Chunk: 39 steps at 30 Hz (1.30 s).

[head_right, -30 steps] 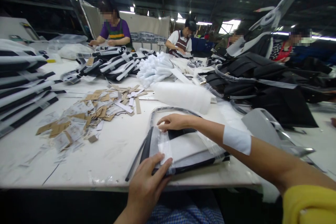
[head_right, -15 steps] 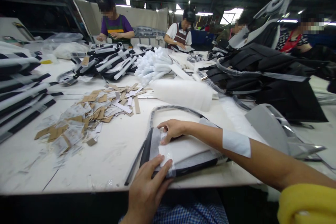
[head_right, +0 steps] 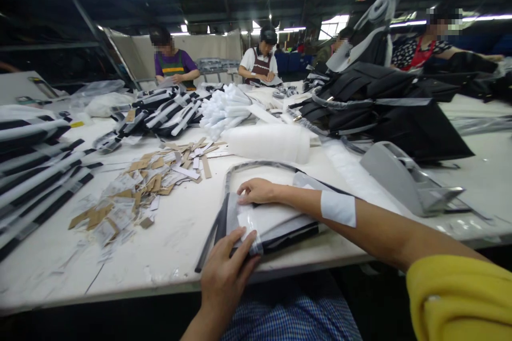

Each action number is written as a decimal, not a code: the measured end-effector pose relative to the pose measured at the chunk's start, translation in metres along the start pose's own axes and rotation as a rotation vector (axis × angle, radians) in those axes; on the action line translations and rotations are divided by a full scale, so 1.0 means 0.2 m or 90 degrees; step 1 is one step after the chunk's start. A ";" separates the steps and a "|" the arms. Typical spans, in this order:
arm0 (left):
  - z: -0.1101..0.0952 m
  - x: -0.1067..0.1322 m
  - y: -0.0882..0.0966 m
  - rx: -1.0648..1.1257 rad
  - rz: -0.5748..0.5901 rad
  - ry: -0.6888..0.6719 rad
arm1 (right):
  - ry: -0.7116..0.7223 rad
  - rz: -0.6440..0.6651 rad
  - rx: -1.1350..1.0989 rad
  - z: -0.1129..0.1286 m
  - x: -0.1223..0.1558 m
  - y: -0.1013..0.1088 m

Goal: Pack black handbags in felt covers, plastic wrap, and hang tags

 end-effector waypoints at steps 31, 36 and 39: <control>0.41 -0.15 0.11 0.471 -0.173 0.445 | -0.246 -0.524 -0.318 -0.61 0.98 0.32; 0.39 -0.30 0.25 0.425 -0.217 0.325 | -0.220 -0.538 -0.382 -0.57 0.92 0.31; 0.39 -0.31 0.23 0.387 -0.165 0.267 | -0.220 -0.513 -0.383 -0.63 0.85 0.24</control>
Point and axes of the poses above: each hand's wrist, its own x-axis away from the middle knuckle, its own y-axis out of the back of the hand, z = x × y, the point moved 5 cm from there along -x, towards the middle knuckle, and after that the axes turned 12 degrees about -y, right-handed, at the moved point
